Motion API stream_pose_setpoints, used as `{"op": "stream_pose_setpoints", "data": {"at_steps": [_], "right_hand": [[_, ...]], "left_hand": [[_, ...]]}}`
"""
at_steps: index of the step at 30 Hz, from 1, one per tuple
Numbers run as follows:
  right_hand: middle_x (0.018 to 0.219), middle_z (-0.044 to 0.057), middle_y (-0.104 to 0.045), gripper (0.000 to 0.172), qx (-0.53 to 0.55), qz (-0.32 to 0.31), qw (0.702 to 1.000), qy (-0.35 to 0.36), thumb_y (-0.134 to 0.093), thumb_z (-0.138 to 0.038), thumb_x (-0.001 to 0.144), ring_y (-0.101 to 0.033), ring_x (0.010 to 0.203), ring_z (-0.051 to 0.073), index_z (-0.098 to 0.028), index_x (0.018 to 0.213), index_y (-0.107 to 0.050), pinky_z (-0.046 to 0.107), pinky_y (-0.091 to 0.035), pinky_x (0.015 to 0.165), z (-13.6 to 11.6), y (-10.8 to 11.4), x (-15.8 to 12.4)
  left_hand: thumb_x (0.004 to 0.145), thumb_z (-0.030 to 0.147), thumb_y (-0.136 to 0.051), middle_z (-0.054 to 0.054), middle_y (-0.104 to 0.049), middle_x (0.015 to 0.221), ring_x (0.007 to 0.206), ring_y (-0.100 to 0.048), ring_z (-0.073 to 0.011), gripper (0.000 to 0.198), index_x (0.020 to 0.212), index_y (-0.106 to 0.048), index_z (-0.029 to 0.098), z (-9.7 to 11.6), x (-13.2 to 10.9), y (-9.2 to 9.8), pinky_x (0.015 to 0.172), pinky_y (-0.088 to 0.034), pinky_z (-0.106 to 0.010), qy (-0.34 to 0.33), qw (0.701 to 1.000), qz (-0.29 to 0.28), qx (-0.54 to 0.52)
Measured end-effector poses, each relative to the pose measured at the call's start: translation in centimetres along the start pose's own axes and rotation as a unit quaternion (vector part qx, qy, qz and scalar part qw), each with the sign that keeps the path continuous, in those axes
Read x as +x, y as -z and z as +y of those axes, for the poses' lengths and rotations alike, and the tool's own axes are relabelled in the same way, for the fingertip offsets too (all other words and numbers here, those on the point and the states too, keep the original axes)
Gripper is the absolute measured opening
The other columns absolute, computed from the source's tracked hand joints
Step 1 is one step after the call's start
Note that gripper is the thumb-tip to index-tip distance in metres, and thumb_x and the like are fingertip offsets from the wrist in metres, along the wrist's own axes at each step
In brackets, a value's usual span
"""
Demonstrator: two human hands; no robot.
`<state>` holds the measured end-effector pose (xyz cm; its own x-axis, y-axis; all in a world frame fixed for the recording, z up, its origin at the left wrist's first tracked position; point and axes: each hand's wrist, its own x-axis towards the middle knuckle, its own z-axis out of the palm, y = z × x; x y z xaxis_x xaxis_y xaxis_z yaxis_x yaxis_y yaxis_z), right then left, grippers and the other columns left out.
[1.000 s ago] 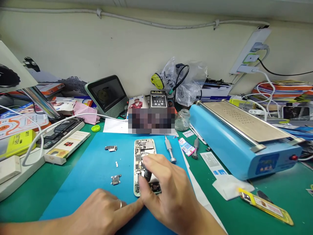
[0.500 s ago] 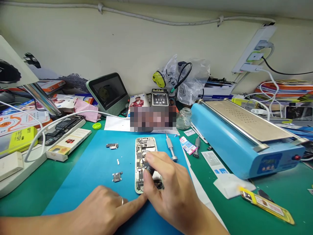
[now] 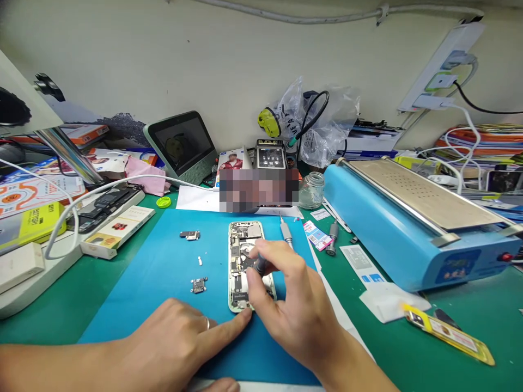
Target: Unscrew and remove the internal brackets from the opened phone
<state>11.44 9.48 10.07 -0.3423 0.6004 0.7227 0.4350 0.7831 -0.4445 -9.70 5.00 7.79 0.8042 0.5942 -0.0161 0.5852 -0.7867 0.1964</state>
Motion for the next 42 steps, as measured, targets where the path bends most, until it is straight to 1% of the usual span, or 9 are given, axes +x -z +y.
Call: {"op": "stream_pose_setpoints", "data": {"at_steps": [2,5,11,15,19,29,35,40,42], "right_hand": [[0.101,0.009,-0.073,0.024,0.022,-0.003,0.998,-0.057,-0.065,-0.007,0.092,-0.074,0.085,0.017,-0.019,0.112,-0.063,0.025,-0.065,0.066,0.0,0.0,0.1],[0.100,0.009,-0.073,0.023,0.059,0.007,0.993,-0.104,-0.066,-0.009,0.092,-0.072,0.083,0.017,-0.018,0.113,-0.064,0.027,-0.064,0.062,0.1,-0.2,0.1],[0.106,0.006,-0.071,0.042,0.087,0.011,0.993,-0.084,-0.065,-0.005,0.092,-0.071,0.092,0.016,-0.022,0.130,-0.056,0.027,-0.063,0.068,0.3,-0.3,-0.3],[0.108,0.003,-0.069,0.054,0.100,0.035,0.993,-0.057,-0.065,0.000,0.091,-0.070,0.095,0.014,-0.027,0.136,-0.051,0.025,-0.062,0.071,0.3,-0.3,-0.3],[0.109,0.002,-0.068,0.058,0.103,0.036,0.993,-0.048,-0.065,0.002,0.090,-0.070,0.095,0.015,-0.029,0.137,-0.050,0.026,-0.062,0.070,0.3,-0.4,-0.1],[0.108,0.002,-0.068,0.056,0.138,0.024,0.988,-0.061,-0.063,0.002,0.091,-0.071,0.094,0.014,-0.028,0.137,-0.050,0.026,-0.064,0.073,0.0,-0.2,-0.4],[0.107,0.003,-0.067,0.053,0.143,0.020,0.988,-0.060,-0.062,0.001,0.092,-0.072,0.093,0.014,-0.028,0.135,-0.051,0.026,-0.064,0.071,-0.2,-0.4,-0.1],[0.106,0.002,-0.069,0.050,0.150,0.031,0.986,-0.066,-0.063,0.000,0.092,-0.073,0.092,0.016,-0.030,0.132,-0.053,0.028,-0.064,0.067,-0.4,-0.5,0.1],[0.107,0.003,-0.070,0.050,0.153,0.044,0.984,-0.076,-0.064,-0.001,0.093,-0.074,0.093,0.017,-0.030,0.132,-0.053,0.029,-0.065,0.067,-0.5,-0.4,0.1]], "left_hand": [[0.102,0.064,-0.049,-0.002,-0.077,0.079,0.056,-0.072,-0.0221,0.074,0.154,-0.044,0.013,0.2,0.1,0.7,0.038,-0.023,-0.037,0.012,0.999,-0.040,-0.015],[0.103,0.062,-0.048,-0.003,-0.078,0.084,0.064,-0.075,-0.0235,0.073,0.157,-0.040,0.014,0.3,0.3,1.7,0.041,-0.029,-0.038,0.025,0.995,-0.087,-0.030],[0.104,0.061,-0.046,-0.003,-0.079,0.090,0.069,-0.077,-0.0249,0.073,0.160,-0.036,0.014,0.7,0.3,2.5,0.045,-0.037,-0.039,0.033,0.991,-0.124,-0.038],[0.104,0.060,-0.048,-0.002,-0.079,0.092,0.070,-0.077,-0.0254,0.073,0.160,-0.035,0.016,0.8,0.1,2.7,0.046,-0.041,-0.039,0.037,0.991,-0.124,-0.039],[0.104,0.057,-0.050,-0.002,-0.079,0.094,0.069,-0.076,-0.0245,0.074,0.162,-0.033,0.015,0.6,0.2,2.7,0.048,-0.046,-0.038,0.037,0.990,-0.120,-0.057],[0.105,0.056,-0.047,-0.002,-0.078,0.094,0.071,-0.076,-0.0241,0.074,0.164,-0.028,0.016,0.7,0.1,2.8,0.049,-0.044,-0.038,0.041,0.989,-0.128,-0.063],[0.105,0.056,-0.048,-0.002,-0.078,0.094,0.070,-0.075,-0.0238,0.076,0.165,-0.026,0.015,0.6,0.2,3.0,0.048,-0.041,-0.037,0.040,0.988,-0.131,-0.068],[0.103,0.055,-0.052,-0.001,-0.078,0.091,0.067,-0.074,-0.0232,0.075,0.163,-0.030,0.016,0.7,0.1,2.8,0.046,-0.037,-0.037,0.044,0.989,-0.116,-0.075],[0.103,0.055,-0.052,0.000,-0.077,0.088,0.064,-0.073,-0.0224,0.069,0.158,-0.038,0.016,0.7,0.1,2.8,0.046,-0.037,-0.038,0.040,0.991,-0.097,-0.085]]}}
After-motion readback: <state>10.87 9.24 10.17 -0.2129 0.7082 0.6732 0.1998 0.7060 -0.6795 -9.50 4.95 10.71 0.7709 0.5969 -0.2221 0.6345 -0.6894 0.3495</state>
